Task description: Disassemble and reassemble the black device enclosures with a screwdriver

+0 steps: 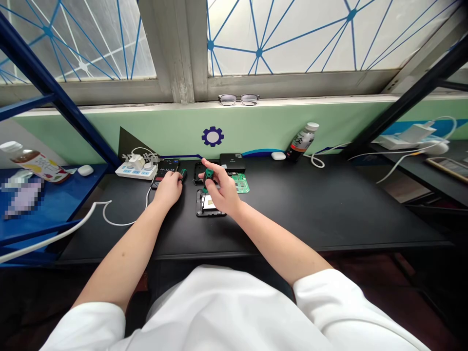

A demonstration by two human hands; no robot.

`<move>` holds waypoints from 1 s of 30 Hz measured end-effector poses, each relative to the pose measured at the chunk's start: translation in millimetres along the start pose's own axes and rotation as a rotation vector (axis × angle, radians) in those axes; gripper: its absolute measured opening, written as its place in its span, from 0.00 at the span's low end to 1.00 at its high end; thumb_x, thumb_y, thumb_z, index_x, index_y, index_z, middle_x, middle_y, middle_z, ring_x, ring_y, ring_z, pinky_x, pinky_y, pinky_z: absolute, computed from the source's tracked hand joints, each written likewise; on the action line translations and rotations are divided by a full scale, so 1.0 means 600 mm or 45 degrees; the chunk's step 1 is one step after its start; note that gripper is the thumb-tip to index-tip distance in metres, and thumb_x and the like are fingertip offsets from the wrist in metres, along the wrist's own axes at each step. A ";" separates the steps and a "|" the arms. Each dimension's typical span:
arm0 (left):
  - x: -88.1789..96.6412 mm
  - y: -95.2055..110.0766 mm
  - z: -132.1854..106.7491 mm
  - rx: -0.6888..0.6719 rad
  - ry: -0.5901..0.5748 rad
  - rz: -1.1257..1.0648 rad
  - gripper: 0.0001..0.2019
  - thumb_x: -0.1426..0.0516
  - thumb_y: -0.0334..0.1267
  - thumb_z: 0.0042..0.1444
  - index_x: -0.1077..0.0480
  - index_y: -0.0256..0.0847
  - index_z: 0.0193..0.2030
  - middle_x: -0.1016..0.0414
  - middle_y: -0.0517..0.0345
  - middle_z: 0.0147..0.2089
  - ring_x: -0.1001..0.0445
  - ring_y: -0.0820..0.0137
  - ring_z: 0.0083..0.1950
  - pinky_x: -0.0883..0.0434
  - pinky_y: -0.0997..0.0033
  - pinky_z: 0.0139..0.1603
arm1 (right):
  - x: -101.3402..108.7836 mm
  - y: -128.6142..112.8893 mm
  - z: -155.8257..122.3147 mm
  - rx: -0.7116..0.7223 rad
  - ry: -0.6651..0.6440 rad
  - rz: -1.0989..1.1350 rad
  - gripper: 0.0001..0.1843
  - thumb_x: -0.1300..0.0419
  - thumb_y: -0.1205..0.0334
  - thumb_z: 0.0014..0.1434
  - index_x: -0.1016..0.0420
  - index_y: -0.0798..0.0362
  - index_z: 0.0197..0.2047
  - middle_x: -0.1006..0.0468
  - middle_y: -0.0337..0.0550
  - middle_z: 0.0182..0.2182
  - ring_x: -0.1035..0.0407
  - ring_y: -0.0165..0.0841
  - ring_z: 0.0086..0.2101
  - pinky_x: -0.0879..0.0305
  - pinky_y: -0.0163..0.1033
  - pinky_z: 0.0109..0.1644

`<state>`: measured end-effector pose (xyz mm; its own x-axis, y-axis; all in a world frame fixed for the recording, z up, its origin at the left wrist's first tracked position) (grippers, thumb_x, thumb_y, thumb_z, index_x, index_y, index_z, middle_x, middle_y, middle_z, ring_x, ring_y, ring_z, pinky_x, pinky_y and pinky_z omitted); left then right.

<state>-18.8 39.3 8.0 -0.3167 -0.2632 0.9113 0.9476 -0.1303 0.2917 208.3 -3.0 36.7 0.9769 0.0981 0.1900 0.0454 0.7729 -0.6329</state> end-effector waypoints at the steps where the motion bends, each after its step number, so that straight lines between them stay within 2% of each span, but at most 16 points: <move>1: 0.000 0.000 0.000 0.000 0.002 0.000 0.11 0.45 0.33 0.65 0.23 0.42 0.49 0.24 0.44 0.53 0.19 0.54 0.49 0.21 0.55 0.54 | 0.000 0.001 -0.001 -0.022 -0.020 0.033 0.23 0.52 0.57 0.78 0.38 0.45 0.72 0.29 0.55 0.71 0.18 0.37 0.53 0.19 0.47 0.55; 3: 0.001 0.000 0.000 0.000 0.007 0.000 0.11 0.46 0.32 0.65 0.23 0.41 0.49 0.24 0.43 0.54 0.19 0.54 0.49 0.21 0.54 0.55 | 0.001 0.001 0.000 -0.025 -0.043 0.040 0.22 0.55 0.56 0.79 0.35 0.45 0.71 0.29 0.55 0.71 0.21 0.40 0.57 0.19 0.48 0.56; 5: 0.004 0.002 0.000 -0.005 0.016 -0.010 0.12 0.47 0.32 0.65 0.23 0.41 0.49 0.25 0.43 0.54 0.19 0.54 0.50 0.22 0.54 0.56 | 0.002 0.001 0.003 -0.004 -0.038 -0.045 0.21 0.53 0.55 0.78 0.32 0.45 0.68 0.28 0.55 0.68 0.23 0.42 0.58 0.20 0.50 0.56; 8: 0.011 0.010 -0.003 -0.082 0.028 -0.089 0.11 0.46 0.34 0.66 0.23 0.42 0.48 0.25 0.45 0.54 0.20 0.55 0.51 0.22 0.56 0.56 | 0.004 0.001 0.009 0.054 0.028 -0.209 0.21 0.40 0.48 0.73 0.27 0.46 0.63 0.26 0.53 0.55 0.25 0.41 0.50 0.20 0.48 0.49; 11: 0.020 0.030 -0.010 -0.305 -0.003 -0.285 0.10 0.47 0.38 0.68 0.24 0.42 0.47 0.25 0.47 0.52 0.21 0.57 0.54 0.23 0.58 0.57 | 0.004 0.001 0.012 0.090 0.083 -0.260 0.23 0.32 0.49 0.67 0.26 0.46 0.61 0.28 0.46 0.45 0.29 0.36 0.39 0.21 0.46 0.43; 13: 0.025 0.045 -0.017 -0.428 -0.068 -0.426 0.11 0.47 0.39 0.68 0.24 0.42 0.45 0.24 0.49 0.50 0.22 0.60 0.51 0.22 0.60 0.53 | 0.004 0.001 0.011 0.078 0.098 -0.249 0.20 0.35 0.54 0.69 0.27 0.45 0.62 0.27 0.46 0.45 0.29 0.36 0.39 0.21 0.46 0.44; 16: 0.025 0.062 -0.026 -0.543 -0.245 -0.554 0.11 0.47 0.39 0.67 0.23 0.43 0.46 0.23 0.51 0.48 0.22 0.63 0.46 0.22 0.61 0.49 | 0.005 0.001 0.007 0.035 0.086 -0.165 0.21 0.44 0.62 0.71 0.31 0.46 0.65 0.22 0.49 0.52 0.24 0.37 0.46 0.20 0.47 0.50; 19: 0.022 0.070 -0.032 -0.621 -0.345 -0.580 0.10 0.46 0.40 0.66 0.23 0.43 0.46 0.23 0.50 0.51 0.22 0.62 0.48 0.22 0.61 0.51 | 0.005 -0.001 0.005 0.003 0.042 -0.070 0.22 0.51 0.65 0.72 0.31 0.47 0.66 0.20 0.50 0.55 0.22 0.37 0.51 0.20 0.48 0.55; 22: 0.020 0.070 -0.034 -0.666 -0.328 -0.535 0.11 0.47 0.39 0.66 0.23 0.43 0.46 0.23 0.50 0.51 0.22 0.60 0.53 0.23 0.59 0.56 | 0.006 -0.003 0.008 0.052 0.069 -0.125 0.17 0.46 0.60 0.73 0.28 0.47 0.63 0.22 0.51 0.55 0.23 0.38 0.50 0.20 0.47 0.52; 26: 0.026 0.070 -0.036 -0.634 -0.358 -0.512 0.10 0.46 0.39 0.64 0.23 0.43 0.43 0.23 0.52 0.45 0.23 0.62 0.45 0.24 0.62 0.48 | 0.005 0.000 0.011 0.069 0.116 -0.287 0.20 0.35 0.53 0.68 0.25 0.45 0.61 0.27 0.47 0.47 0.28 0.36 0.40 0.20 0.47 0.44; 28: 0.030 0.072 -0.038 -0.611 -0.442 -0.537 0.08 0.45 0.38 0.62 0.23 0.42 0.41 0.25 0.55 0.39 0.26 0.65 0.38 0.26 0.65 0.42 | 0.005 0.002 0.010 0.063 0.101 -0.281 0.23 0.38 0.56 0.70 0.28 0.44 0.66 0.26 0.47 0.48 0.28 0.36 0.39 0.20 0.48 0.46; 30: 0.034 0.074 -0.040 -0.572 -0.566 -0.563 0.08 0.43 0.38 0.59 0.23 0.42 0.41 0.28 0.59 0.33 0.30 0.68 0.32 0.30 0.68 0.35 | 0.005 0.002 0.007 0.060 0.067 -0.220 0.26 0.45 0.60 0.72 0.33 0.44 0.71 0.24 0.49 0.52 0.25 0.37 0.44 0.20 0.49 0.51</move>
<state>15.7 5.0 32.3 -0.5255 0.3001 0.7961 0.5983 -0.5348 0.5966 210.5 1.1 39.8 0.9651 -0.0704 0.2524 0.2046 0.8041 -0.5581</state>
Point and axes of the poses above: each hand's wrist, its own z-axis towards the middle knuckle, its own x-axis out of the back of the hand, y = z × x, the point moved 2 cm from there along z, towards the middle knuckle
